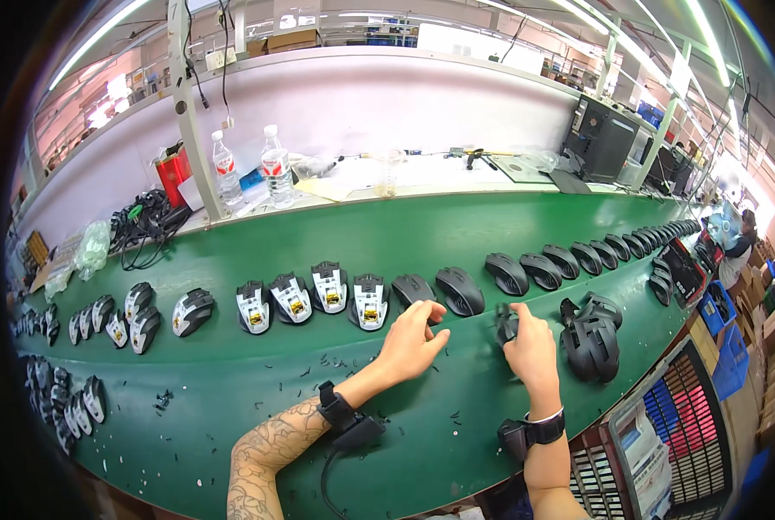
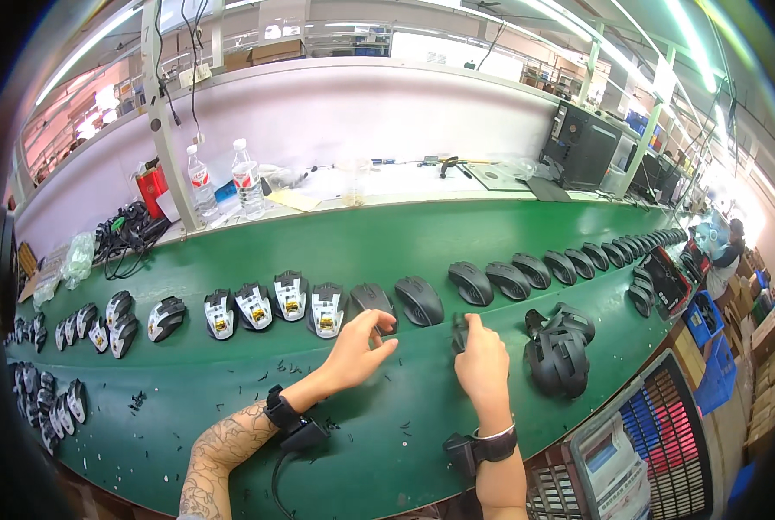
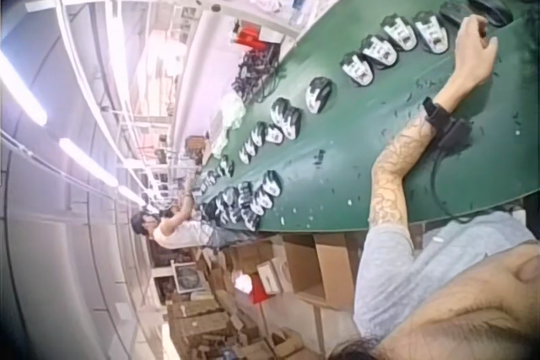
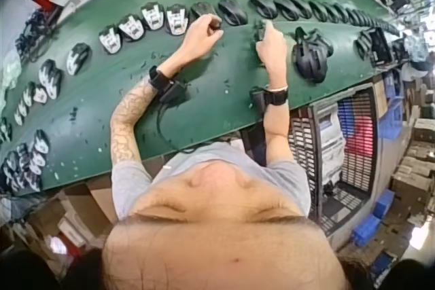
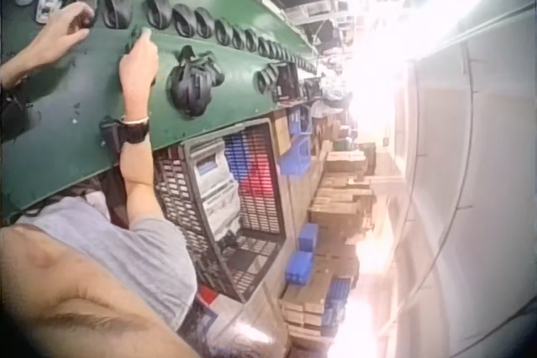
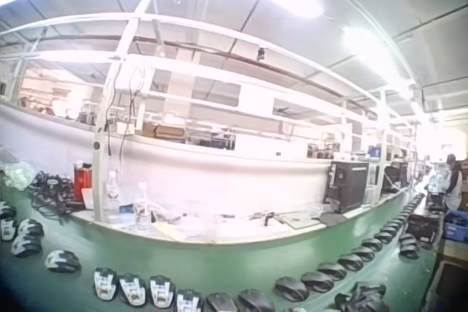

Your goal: The person repeatedly picks up a black computer mouse shell and a white internal chassis from a green workbench, aligns them, and snaps the shell onto the chassis. The person then places the assembled mouse into a row of completed units. This process is repeated for multiple mice throughout the clip.

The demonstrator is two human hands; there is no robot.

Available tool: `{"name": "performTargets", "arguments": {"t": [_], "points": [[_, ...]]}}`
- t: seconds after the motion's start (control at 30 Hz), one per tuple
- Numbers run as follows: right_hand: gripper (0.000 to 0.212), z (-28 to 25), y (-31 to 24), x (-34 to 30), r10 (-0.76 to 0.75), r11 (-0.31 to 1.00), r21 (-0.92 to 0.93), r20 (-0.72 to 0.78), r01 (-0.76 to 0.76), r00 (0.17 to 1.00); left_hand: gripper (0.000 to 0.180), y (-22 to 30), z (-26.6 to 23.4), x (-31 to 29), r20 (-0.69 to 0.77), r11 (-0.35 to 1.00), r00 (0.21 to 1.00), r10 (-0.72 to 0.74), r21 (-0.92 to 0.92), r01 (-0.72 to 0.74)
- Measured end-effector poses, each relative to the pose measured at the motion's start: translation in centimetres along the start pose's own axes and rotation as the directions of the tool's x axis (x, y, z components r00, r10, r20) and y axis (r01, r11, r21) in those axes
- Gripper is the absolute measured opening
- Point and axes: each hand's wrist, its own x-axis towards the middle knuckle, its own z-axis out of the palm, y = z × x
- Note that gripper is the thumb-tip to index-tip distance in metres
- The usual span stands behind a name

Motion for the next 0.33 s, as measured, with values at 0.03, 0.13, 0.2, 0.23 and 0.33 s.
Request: {"name": "performTargets", "arguments": {"t": [0.03, 0.13, 0.2, 0.23, 0.33], "points": [[0.050, -0.2, -0.6, -0.2, -0.011, 1.000, 0.010, -0.004, 0.011, 1.000, 0.035, -0.1, 0.1, -0.1, 0.024, 1.000, 1.000, 0.005, -0.006, -0.005], [0.054, -1.4, -1.6, -0.3, -0.081, 0.967, 0.247, 0.073, 0.060, 0.994, 0.035, 0.5, 0.7, -0.2, 0.091, 0.990, 0.996, 0.001, -0.144, 0.012], [0.060, -1.9, -2.3, -0.4, -0.172, 0.855, 0.512, 0.138, 0.078, 0.975, 0.034, 1.0, 1.1, -0.3, 0.166, 0.947, 0.985, -0.040, -0.308, 0.090], [0.060, -1.9, -2.9, -0.4, -0.192, 0.827, 0.557, 0.143, 0.082, 0.971, 0.034, 0.8, 1.1, -0.2, 0.228, 0.906, 0.971, -0.066, -0.394, 0.154], [0.062, -0.9, -3.8, -0.3, -0.249, 0.730, 0.674, 0.111, 0.112, 0.962, 0.035, -0.5, 1.3, 0.0, 0.359, 0.787, 0.928, -0.099, -0.543, 0.294]]}}
